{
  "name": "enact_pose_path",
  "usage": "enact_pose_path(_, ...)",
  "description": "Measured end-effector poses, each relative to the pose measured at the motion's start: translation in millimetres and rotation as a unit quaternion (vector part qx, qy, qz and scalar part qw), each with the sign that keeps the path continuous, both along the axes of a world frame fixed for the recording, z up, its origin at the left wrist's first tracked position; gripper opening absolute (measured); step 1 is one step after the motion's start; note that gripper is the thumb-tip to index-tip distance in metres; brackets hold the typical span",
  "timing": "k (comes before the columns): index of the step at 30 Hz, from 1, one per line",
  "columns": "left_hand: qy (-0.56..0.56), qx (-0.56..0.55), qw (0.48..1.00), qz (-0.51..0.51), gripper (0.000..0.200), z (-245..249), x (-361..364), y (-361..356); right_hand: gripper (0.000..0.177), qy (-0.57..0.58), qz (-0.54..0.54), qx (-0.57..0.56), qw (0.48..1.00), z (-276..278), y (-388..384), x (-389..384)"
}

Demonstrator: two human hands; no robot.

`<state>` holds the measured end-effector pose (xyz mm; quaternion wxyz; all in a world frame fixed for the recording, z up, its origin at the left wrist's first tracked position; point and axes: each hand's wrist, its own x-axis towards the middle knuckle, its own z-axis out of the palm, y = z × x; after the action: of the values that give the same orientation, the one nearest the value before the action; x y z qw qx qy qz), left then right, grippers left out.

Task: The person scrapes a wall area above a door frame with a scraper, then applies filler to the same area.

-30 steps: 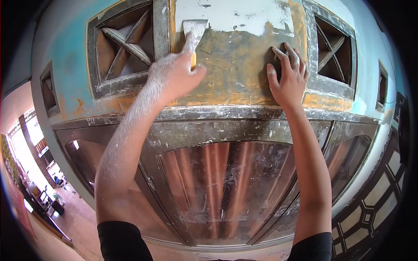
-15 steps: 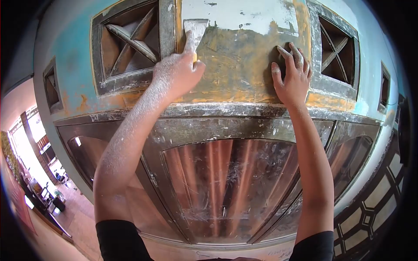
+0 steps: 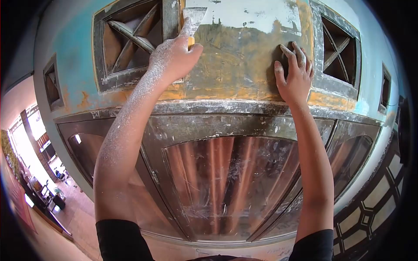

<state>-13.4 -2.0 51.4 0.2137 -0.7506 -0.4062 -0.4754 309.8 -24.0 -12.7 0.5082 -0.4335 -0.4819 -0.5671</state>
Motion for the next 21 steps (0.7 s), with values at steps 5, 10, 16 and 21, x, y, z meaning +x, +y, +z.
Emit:
enact_pose_path(5,0.052,-0.051,0.997,0.024,0.059,-14,4,-4,0.044,0.005,0.003,0.001,1.000,-1,0,1)
enact_pose_path(10,0.033,-0.025,0.999,0.016,0.066,-4,-1,5,0.045,0.000,-0.006,0.001,1.000,-2,1,1)
enact_pose_path(16,0.058,0.003,0.998,0.038,0.068,-19,3,0,0.045,0.002,-0.002,0.004,1.000,-1,0,1)
enact_pose_path(21,0.029,-0.030,0.999,0.014,0.081,9,-1,-2,0.045,0.001,-0.013,0.001,1.000,-2,-1,-1)
